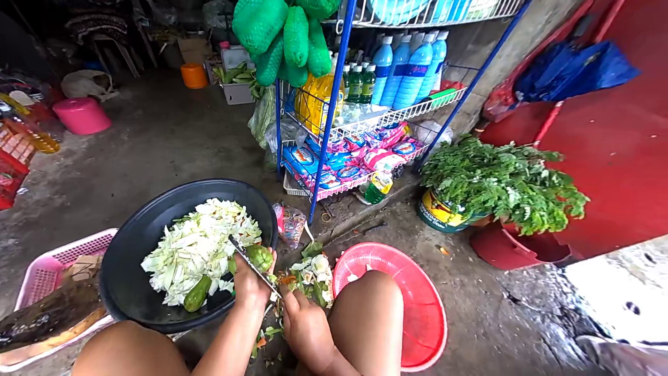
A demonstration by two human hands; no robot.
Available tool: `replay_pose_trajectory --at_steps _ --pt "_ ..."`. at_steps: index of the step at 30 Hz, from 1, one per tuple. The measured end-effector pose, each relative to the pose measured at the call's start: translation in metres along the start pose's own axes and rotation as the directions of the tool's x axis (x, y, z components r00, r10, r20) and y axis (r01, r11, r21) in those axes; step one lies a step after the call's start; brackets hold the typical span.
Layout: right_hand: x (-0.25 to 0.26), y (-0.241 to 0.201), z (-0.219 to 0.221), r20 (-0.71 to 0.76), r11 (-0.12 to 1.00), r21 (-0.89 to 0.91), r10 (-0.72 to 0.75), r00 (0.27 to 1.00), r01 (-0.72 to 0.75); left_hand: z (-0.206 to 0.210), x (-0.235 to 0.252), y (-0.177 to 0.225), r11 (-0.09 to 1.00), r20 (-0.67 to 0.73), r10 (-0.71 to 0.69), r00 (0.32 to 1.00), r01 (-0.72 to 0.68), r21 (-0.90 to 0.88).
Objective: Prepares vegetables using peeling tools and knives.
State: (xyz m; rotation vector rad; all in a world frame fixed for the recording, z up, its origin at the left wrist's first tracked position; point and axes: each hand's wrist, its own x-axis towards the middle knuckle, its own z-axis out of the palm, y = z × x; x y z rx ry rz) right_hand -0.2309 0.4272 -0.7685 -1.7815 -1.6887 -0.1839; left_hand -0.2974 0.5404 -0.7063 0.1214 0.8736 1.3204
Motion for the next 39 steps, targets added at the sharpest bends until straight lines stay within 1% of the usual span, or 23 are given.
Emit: replay_pose_trajectory --at_steps 6,10,13,15,16,18,20,21,22,23,24,25,26,27,28,29,31,32,33,35,36,38,39 --pt "0.001 -0.003 0.001 -0.033 0.990 -0.137 0.035 0.999 -0.039 -0.002 0.001 -0.005 0.998 0.033 0.070 0.997 -0.070 -0.001" --pt "0.007 -0.005 0.003 -0.011 0.987 -0.142 0.074 0.997 -0.075 0.000 0.004 -0.005 0.987 0.085 0.152 0.985 -0.156 0.040" --pt "0.018 -0.017 -0.009 0.168 0.981 -0.091 0.182 0.969 -0.169 0.002 0.011 -0.005 0.965 0.088 0.231 0.969 -0.240 0.106" --pt "0.028 -0.024 -0.018 0.342 0.964 -0.081 0.264 0.902 -0.251 0.000 0.018 -0.006 0.951 0.100 0.271 0.958 -0.282 0.127" --pt "0.032 -0.027 -0.020 0.387 0.959 -0.078 0.282 0.878 -0.273 -0.001 0.020 -0.006 0.944 0.101 0.286 0.953 -0.299 0.142" --pt "0.035 -0.026 -0.012 0.345 0.963 -0.069 0.269 0.899 -0.261 -0.002 0.020 -0.008 0.943 0.092 0.283 0.955 -0.295 0.157" --pt "0.028 -0.013 0.010 0.133 0.987 -0.049 0.156 0.979 -0.151 0.000 0.015 -0.006 0.962 0.071 0.221 0.973 -0.229 0.150" --pt "0.024 -0.005 0.022 0.045 0.994 -0.036 0.106 0.993 -0.104 0.000 0.012 -0.006 0.969 0.069 0.185 0.980 -0.193 0.155" --pt "0.022 -0.001 0.027 0.058 0.994 -0.012 0.112 0.992 -0.111 -0.001 0.013 -0.007 0.968 0.056 0.174 0.983 -0.181 0.175" --pt "0.024 -0.004 0.021 0.184 0.983 0.018 0.178 0.967 -0.185 -0.003 0.015 -0.009 0.958 0.038 0.192 0.981 -0.195 0.212" --pt "0.031 -0.012 0.007 0.406 0.949 0.032 0.273 0.872 -0.313 -0.007 0.019 -0.012 0.933 0.024 0.236 0.971 -0.234 0.273" --pt "0.043 -0.018 -0.009 0.607 0.901 0.020 0.332 0.721 -0.433 -0.013 0.023 -0.015 0.895 0.032 0.289 0.957 -0.282 0.347" --pt "0.053 -0.022 -0.020 0.713 0.866 0.006 0.347 0.610 -0.499 -0.018 0.026 -0.017 0.861 0.054 0.321 0.946 -0.315 0.400" --pt "0.056 -0.022 -0.024 0.746 0.857 0.000 0.343 0.571 -0.515 -0.021 0.028 -0.018 0.858 0.057 0.323 0.945 -0.318 0.405" --pt "0.052 -0.020 -0.022 0.732 0.866 0.017 0.330 0.596 -0.500 -0.021 0.027 -0.018 0.888 0.031 0.293 0.956 -0.284 0.360" --pt "0.040 -0.015 -0.013 0.675 0.880 0.072 0.303 0.672 -0.469 -0.019 0.023 -0.017 0.931 -0.014 0.236 0.972 -0.222 0.291" --pt "0.015 0.002 0.010 0.453 0.882 0.274 0.233 0.861 -0.383 -0.012 0.019 -0.009 0.985 -0.061 0.090 0.994 -0.080 0.151" --pt "0.008 0.009 0.017 0.366 0.844 0.379 0.240 0.899 -0.380 -0.010 0.019 -0.006 0.996 -0.058 0.039 0.998 -0.034 0.087" --pt "0.003 0.012 0.019 0.377 0.759 0.463 0.299 0.877 -0.458 -0.012 0.020 -0.002 0.999 -0.054 0.019 0.998 -0.016 0.047" --pt "-0.002 0.022 0.020 0.495 0.509 0.564 0.421 0.760 -0.650 -0.019 0.022 0.003 0.998 -0.057 0.047 0.997 -0.044 0.055" --pt "-0.002 0.030 0.021 0.548 0.382 0.596 0.449 0.706 -0.706 -0.020 0.024 0.005 0.995 -0.051 0.062 0.997 -0.058 0.079" --pt "-0.002 0.039 0.018 0.615 0.177 0.654 0.441 0.654 -0.735 -0.019 0.029 0.008 0.988 -0.010 0.048 0.999 -0.046 0.147" --pt "-0.003 0.039 0.015 0.636 0.112 0.671 0.420 0.647 -0.733 -0.019 0.030 0.008 0.985 0.001 0.021 1.000 -0.020 0.171"
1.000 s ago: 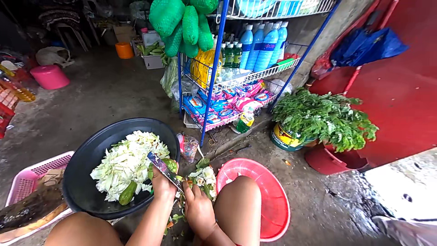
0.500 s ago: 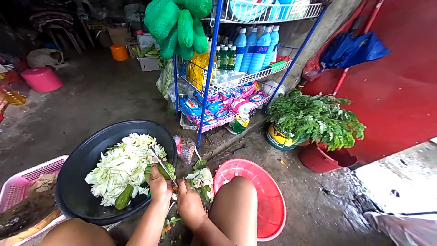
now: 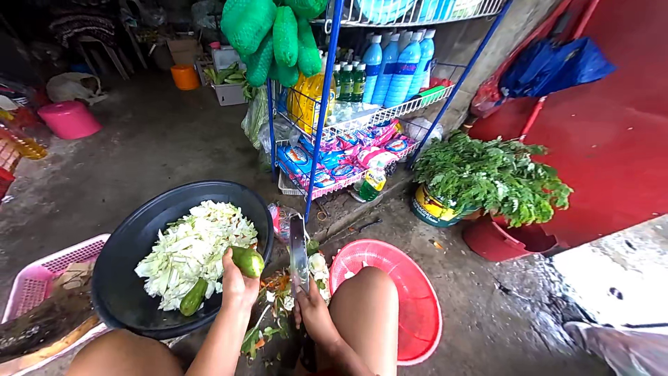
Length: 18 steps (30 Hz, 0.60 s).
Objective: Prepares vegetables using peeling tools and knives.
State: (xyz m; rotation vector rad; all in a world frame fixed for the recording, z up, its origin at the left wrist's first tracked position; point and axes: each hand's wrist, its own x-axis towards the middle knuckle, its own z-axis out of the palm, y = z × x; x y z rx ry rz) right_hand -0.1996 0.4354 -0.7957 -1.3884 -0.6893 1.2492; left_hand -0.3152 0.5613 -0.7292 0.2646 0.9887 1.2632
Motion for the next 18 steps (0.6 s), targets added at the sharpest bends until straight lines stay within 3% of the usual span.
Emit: replay_pose_trajectory --at_steps 3,5,8,11,13,16,18 --pt "-0.006 -0.004 0.005 0.068 0.993 0.112 0.038 0.997 -0.045 0.002 0.000 -0.001 0.996 0.021 -0.089 0.996 0.088 0.017" --pt "-0.006 -0.005 0.008 0.070 0.997 0.058 0.051 0.996 -0.055 -0.001 0.005 -0.004 0.994 0.028 -0.108 0.994 0.109 -0.019" --pt "-0.004 -0.006 0.004 0.041 0.968 -0.250 0.045 0.998 -0.033 -0.010 0.008 -0.006 0.985 0.013 -0.172 0.985 0.172 0.030" --pt "-0.007 -0.023 0.004 0.046 0.762 -0.647 0.093 0.995 -0.041 -0.017 0.007 -0.014 0.973 -0.030 -0.174 0.984 0.176 0.151" --pt "-0.012 -0.029 0.005 0.091 0.657 -0.754 0.084 0.992 0.014 -0.018 0.005 -0.018 0.976 -0.044 -0.142 0.989 0.147 0.160" --pt "-0.018 -0.022 0.001 0.127 0.740 -0.640 -0.164 0.978 0.207 -0.018 0.005 -0.013 0.989 -0.023 -0.122 0.992 0.123 0.086" --pt "-0.016 -0.021 -0.002 0.097 0.809 -0.539 -0.216 0.972 0.233 -0.018 0.004 -0.006 0.988 0.010 -0.153 0.988 0.153 0.028"
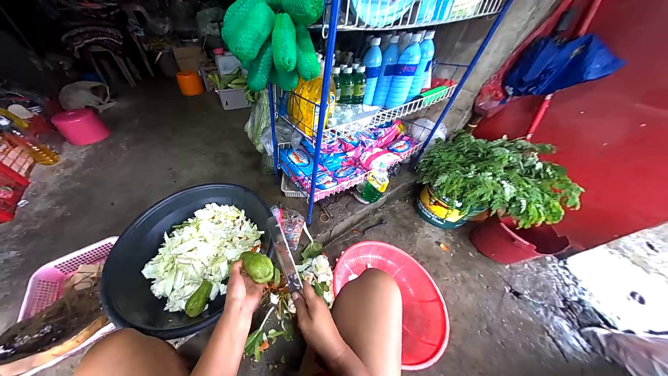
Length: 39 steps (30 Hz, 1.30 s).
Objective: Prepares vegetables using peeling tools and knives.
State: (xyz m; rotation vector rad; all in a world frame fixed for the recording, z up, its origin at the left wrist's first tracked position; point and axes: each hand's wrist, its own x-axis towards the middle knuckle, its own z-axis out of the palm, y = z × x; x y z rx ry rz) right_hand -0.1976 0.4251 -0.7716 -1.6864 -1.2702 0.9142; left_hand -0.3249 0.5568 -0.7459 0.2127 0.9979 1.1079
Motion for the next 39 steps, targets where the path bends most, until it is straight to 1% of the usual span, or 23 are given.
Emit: replay_pose_trajectory --at_steps 2,4,8,13,16,18,21,22,23,24,25,26,27,28,29,30,31,33,37,39 --pt "0.002 0.001 0.000 0.025 0.993 0.106 0.050 0.998 -0.052 0.007 -0.006 0.003 0.998 -0.008 -0.019 1.000 0.019 -0.058" --pt "0.001 0.001 0.004 0.050 0.979 0.190 0.067 0.997 -0.075 0.015 -0.009 0.002 0.994 -0.029 -0.025 0.999 0.022 -0.105" --pt "-0.007 -0.006 0.015 0.019 0.951 0.310 -0.003 1.000 -0.003 0.021 -0.011 -0.005 0.985 -0.023 -0.013 1.000 0.009 -0.172" --pt "-0.007 -0.005 0.018 -0.038 0.958 0.271 -0.087 0.996 0.094 0.031 -0.024 -0.009 0.984 -0.017 -0.021 1.000 0.017 -0.177" --pt "-0.004 -0.004 0.014 -0.042 0.959 0.239 -0.148 0.988 0.154 0.033 -0.029 -0.011 0.992 0.014 -0.046 0.999 0.048 -0.113" --pt "-0.002 -0.006 0.006 -0.003 0.958 0.247 -0.146 0.989 0.142 0.031 -0.031 -0.013 0.995 0.045 -0.083 0.996 0.085 -0.048" --pt "0.003 -0.012 -0.011 0.159 0.969 0.246 -0.059 0.986 0.018 0.020 -0.023 -0.017 0.994 0.084 -0.110 0.990 0.109 0.017" --pt "0.006 -0.013 -0.017 0.203 0.977 0.212 -0.033 0.979 -0.011 0.017 -0.020 -0.018 0.993 0.083 -0.113 0.990 0.111 0.038" --pt "0.008 -0.014 -0.021 0.224 0.990 0.137 -0.012 0.975 -0.019 0.013 -0.018 -0.018 0.991 0.077 -0.125 0.989 0.120 0.066" --pt "0.007 -0.017 -0.024 0.209 1.000 0.029 0.001 0.978 -0.008 0.010 -0.016 -0.019 0.987 0.061 -0.139 0.988 0.133 0.092" --pt "0.004 -0.021 -0.023 0.151 0.996 -0.088 -0.005 0.989 0.019 0.008 -0.015 -0.019 0.983 0.036 -0.149 0.988 0.144 0.115" --pt "0.000 -0.021 -0.017 0.048 0.978 -0.199 -0.055 0.997 0.063 0.009 -0.015 -0.019 0.982 0.005 -0.152 0.988 0.150 0.118" --pt "-0.003 -0.019 -0.009 -0.081 0.949 -0.291 -0.150 0.985 0.121 0.010 -0.015 -0.019 0.984 -0.022 -0.147 0.989 0.148 0.096" --pt "-0.005 -0.015 -0.001 -0.199 0.905 -0.381 -0.279 0.939 0.189 0.012 -0.015 -0.020 0.989 -0.030 -0.137 0.990 0.138 0.049" --pt "-0.006 -0.013 0.004 -0.253 0.858 -0.459 -0.375 0.892 0.231 0.013 -0.014 -0.021 0.993 -0.024 -0.120 0.992 0.120 -0.010" --pt "-0.008 -0.012 0.009 -0.262 0.816 -0.519 -0.436 0.861 0.255 0.014 -0.013 -0.021 0.993 -0.021 -0.098 0.995 0.096 -0.064" --pt "-0.010 -0.012 0.013 -0.251 0.786 -0.557 -0.467 0.848 0.268 0.016 -0.014 -0.020 0.992 -0.018 -0.071 0.997 0.069 -0.108" --pt "-0.012 -0.011 0.019 -0.227 0.752 -0.602 -0.483 0.845 0.268 0.023 -0.017 -0.018 0.985 -0.016 -0.014 1.000 0.011 -0.171" --pt "-0.013 -0.012 0.023 -0.203 0.726 -0.645 -0.465 0.862 0.240 0.028 -0.022 -0.015 0.975 -0.029 0.057 0.998 -0.062 -0.214" --pt "-0.013 -0.016 0.024 -0.193 0.732 -0.650 -0.418 0.888 0.204 0.030 -0.026 -0.014 0.974 -0.036 0.094 0.995 -0.099 -0.203"
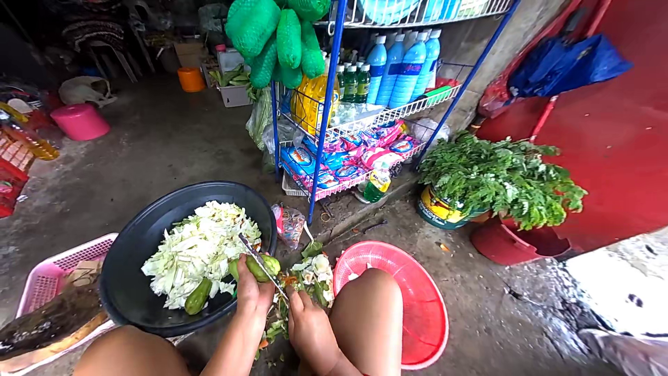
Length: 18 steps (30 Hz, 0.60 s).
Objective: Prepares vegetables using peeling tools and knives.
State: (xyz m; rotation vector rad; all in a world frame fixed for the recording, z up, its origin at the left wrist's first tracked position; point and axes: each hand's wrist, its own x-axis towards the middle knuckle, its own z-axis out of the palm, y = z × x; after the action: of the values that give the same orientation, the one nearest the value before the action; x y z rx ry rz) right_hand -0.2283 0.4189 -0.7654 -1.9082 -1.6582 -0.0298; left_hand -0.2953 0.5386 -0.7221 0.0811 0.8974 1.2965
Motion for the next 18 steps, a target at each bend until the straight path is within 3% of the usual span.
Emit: replay_pose_trajectory --at_steps 4,5,7,8,10,12,13,14,15,16,18 --pt "0.006 -0.012 -0.007 0.158 0.990 0.011 0.134 0.978 -0.137 0.005 -0.002 0.001 0.997 -0.016 0.078 0.997 -0.078 0.027" --pt "0.011 -0.017 -0.015 0.273 0.977 0.040 0.191 0.943 -0.209 0.004 -0.001 0.001 0.994 -0.002 0.103 0.995 -0.103 0.044" --pt "0.027 -0.025 -0.033 0.527 0.928 0.068 0.278 0.803 -0.365 0.001 0.001 -0.002 0.982 0.033 0.166 0.986 -0.168 0.081" --pt "0.034 -0.026 -0.038 0.580 0.913 0.071 0.290 0.761 -0.402 0.000 0.000 -0.004 0.978 0.049 0.184 0.982 -0.188 0.093" --pt "0.034 -0.024 -0.034 0.561 0.916 0.102 0.269 0.783 -0.387 -0.002 -0.004 -0.005 0.983 0.051 0.154 0.987 -0.159 0.092" --pt "0.019 -0.012 -0.011 0.380 0.914 0.266 0.194 0.904 -0.307 -0.002 -0.006 -0.003 0.987 0.014 0.100 0.995 -0.101 0.122" --pt "0.014 -0.005 -0.003 0.334 0.862 0.400 0.181 0.925 -0.312 -0.002 -0.005 -0.002 0.986 0.005 0.080 0.997 -0.080 0.148" --pt "0.011 0.001 0.003 0.357 0.742 0.553 0.200 0.912 -0.379 -0.005 -0.002 -0.001 0.980 0.009 0.076 0.997 -0.076 0.183" --pt "0.008 0.005 0.008 0.418 0.539 0.696 0.235 0.878 -0.475 -0.009 0.002 0.001 0.970 0.017 0.092 0.996 -0.093 0.227" --pt "0.006 0.008 0.011 0.492 0.273 0.781 0.286 0.822 -0.562 -0.015 0.009 0.005 0.953 0.024 0.128 0.992 -0.129 0.275" --pt "0.010 0.021 0.013 0.663 -0.238 0.742 0.401 0.632 -0.627 -0.027 0.026 0.020 0.915 0.032 0.172 0.985 -0.172 0.366"
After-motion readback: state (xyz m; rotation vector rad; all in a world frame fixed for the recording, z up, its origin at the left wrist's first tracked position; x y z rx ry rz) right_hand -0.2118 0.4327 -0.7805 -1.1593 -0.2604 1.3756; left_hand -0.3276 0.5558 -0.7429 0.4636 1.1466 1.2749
